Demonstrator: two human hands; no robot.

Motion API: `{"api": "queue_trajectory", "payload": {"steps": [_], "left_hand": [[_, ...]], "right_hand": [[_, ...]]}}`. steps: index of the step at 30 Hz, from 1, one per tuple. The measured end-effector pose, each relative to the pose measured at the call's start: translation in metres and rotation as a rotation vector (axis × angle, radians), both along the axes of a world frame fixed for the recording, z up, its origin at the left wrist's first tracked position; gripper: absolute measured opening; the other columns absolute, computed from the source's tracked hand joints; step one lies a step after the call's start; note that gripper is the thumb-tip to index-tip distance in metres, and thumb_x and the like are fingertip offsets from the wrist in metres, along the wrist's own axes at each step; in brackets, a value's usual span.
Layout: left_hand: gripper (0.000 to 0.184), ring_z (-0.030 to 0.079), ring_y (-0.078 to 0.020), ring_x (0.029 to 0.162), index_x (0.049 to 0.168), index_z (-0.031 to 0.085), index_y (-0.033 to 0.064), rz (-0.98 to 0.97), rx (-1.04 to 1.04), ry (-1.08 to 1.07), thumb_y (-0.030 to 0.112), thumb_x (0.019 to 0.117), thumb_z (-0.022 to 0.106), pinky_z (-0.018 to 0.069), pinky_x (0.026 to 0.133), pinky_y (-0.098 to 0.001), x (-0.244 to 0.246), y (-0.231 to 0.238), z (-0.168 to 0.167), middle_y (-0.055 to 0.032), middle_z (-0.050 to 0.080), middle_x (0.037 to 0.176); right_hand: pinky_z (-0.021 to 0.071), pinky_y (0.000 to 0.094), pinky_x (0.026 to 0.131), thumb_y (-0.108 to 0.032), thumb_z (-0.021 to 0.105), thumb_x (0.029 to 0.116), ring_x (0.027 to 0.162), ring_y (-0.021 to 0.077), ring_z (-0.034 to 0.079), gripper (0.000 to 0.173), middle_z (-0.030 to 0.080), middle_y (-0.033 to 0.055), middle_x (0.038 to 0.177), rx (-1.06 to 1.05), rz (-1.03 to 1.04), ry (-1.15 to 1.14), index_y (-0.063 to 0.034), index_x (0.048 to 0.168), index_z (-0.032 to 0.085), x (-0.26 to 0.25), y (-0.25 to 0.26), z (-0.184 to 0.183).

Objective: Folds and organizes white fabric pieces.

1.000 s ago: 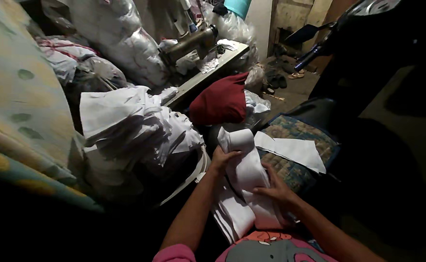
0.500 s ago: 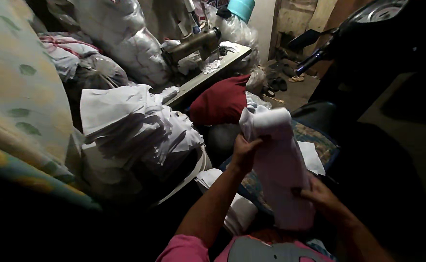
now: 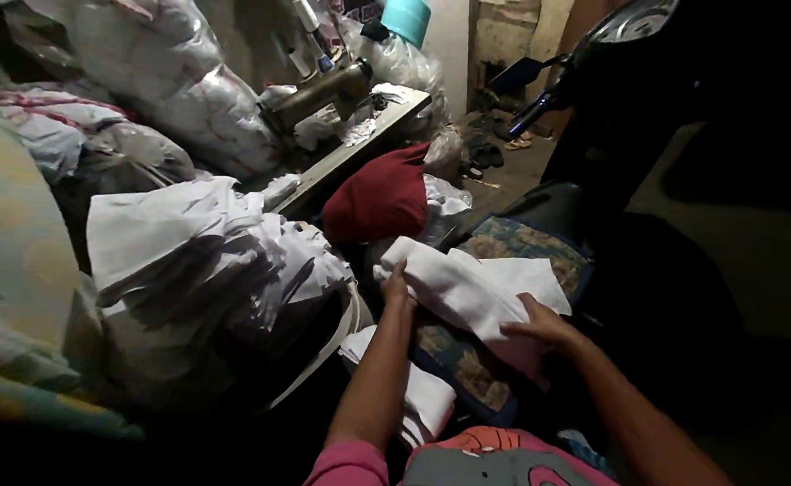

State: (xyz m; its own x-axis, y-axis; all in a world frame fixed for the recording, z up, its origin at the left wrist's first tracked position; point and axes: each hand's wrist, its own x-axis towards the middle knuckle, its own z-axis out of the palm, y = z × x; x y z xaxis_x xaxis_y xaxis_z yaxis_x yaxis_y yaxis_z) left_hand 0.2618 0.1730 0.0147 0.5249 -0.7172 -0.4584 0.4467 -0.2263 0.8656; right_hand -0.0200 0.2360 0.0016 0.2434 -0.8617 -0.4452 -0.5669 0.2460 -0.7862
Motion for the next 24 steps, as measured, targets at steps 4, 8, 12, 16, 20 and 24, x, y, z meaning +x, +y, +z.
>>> {"api": "queue_trajectory", "payload": {"steps": [4, 8, 12, 16, 20, 24], "left_hand": [[0.049, 0.066, -0.0268, 0.1, 0.136, 0.05, -0.0031, -0.057, -0.109, -0.088, 0.013, 0.0957, 0.071, 0.0569, 0.086, -0.0443, -0.008, 0.001, 0.024, -0.0209, 0.065, 0.115], [0.026, 0.07, -0.0129, 0.081, 0.122, 0.057, 0.004, -0.315, -0.441, -0.086, 0.008, 0.0967, 0.064, 0.0613, 0.072, -0.0338, 0.0, 0.027, 0.073, -0.0047, 0.071, 0.092], [0.022, 0.068, -0.0002, 0.083, 0.117, 0.05, 0.0073, -0.235, -0.436, -0.326, -0.001, 0.0978, 0.044, 0.0587, 0.074, -0.0194, 0.004, 0.093, 0.127, 0.004, 0.07, 0.091], [0.041, 0.052, -0.0207, 0.125, 0.148, 0.035, -0.0127, -0.324, 0.22, -0.673, 0.005, 0.1109, 0.033, 0.0415, 0.106, -0.0275, 0.065, 0.106, 0.112, -0.0256, 0.048, 0.144], [0.041, 0.046, -0.0281, 0.137, 0.148, 0.038, -0.0115, -0.322, 0.689, -0.708, 0.006, 0.1107, 0.034, 0.035, 0.114, -0.0344, 0.078, 0.133, 0.106, -0.0267, 0.043, 0.152], [0.039, 0.058, -0.0106, 0.11, 0.14, 0.044, -0.007, -0.291, 0.264, -0.402, 0.011, 0.1128, 0.023, 0.0455, 0.096, -0.022, 0.031, 0.141, 0.121, -0.0175, 0.058, 0.129]], "right_hand": [[0.051, 0.0536, 0.103, -0.031, 0.085, 0.0809, 0.118, 0.0348, 0.064, 0.085, 0.064, 0.0248, 0.127, -0.04, 0.128, -0.043, -0.0012, 0.148, 0.041, -0.006, 0.004, 0.005], [0.0541, 0.0428, 0.09, -0.032, 0.055, 0.1047, 0.099, 0.0203, 0.065, 0.043, 0.067, 0.0163, 0.116, 0.065, 0.077, -0.238, -0.001, 0.135, 0.057, -0.024, 0.001, 0.017], [0.0474, 0.0591, 0.102, -0.039, 0.063, 0.1016, 0.121, 0.0458, 0.058, 0.062, 0.055, 0.0334, 0.136, -0.078, -0.406, 0.163, 0.0059, 0.142, 0.05, -0.04, -0.019, 0.009], [0.0387, 0.0567, 0.115, -0.039, 0.079, 0.0898, 0.142, 0.05, 0.041, 0.105, 0.027, 0.0376, 0.158, 0.006, -0.535, 0.32, 0.0067, 0.16, 0.015, -0.029, -0.037, -0.005], [0.0414, 0.0546, 0.112, -0.022, 0.074, 0.0945, 0.134, 0.0429, 0.053, 0.075, 0.052, 0.0321, 0.143, 0.017, -0.461, 0.249, 0.0085, 0.151, 0.035, -0.018, -0.046, -0.008], [0.0435, 0.0547, 0.11, -0.02, 0.059, 0.1042, 0.128, 0.0405, 0.057, 0.049, 0.057, 0.0313, 0.136, -0.051, -0.455, 0.05, 0.0085, 0.142, 0.049, -0.022, -0.048, 0.003]]}}
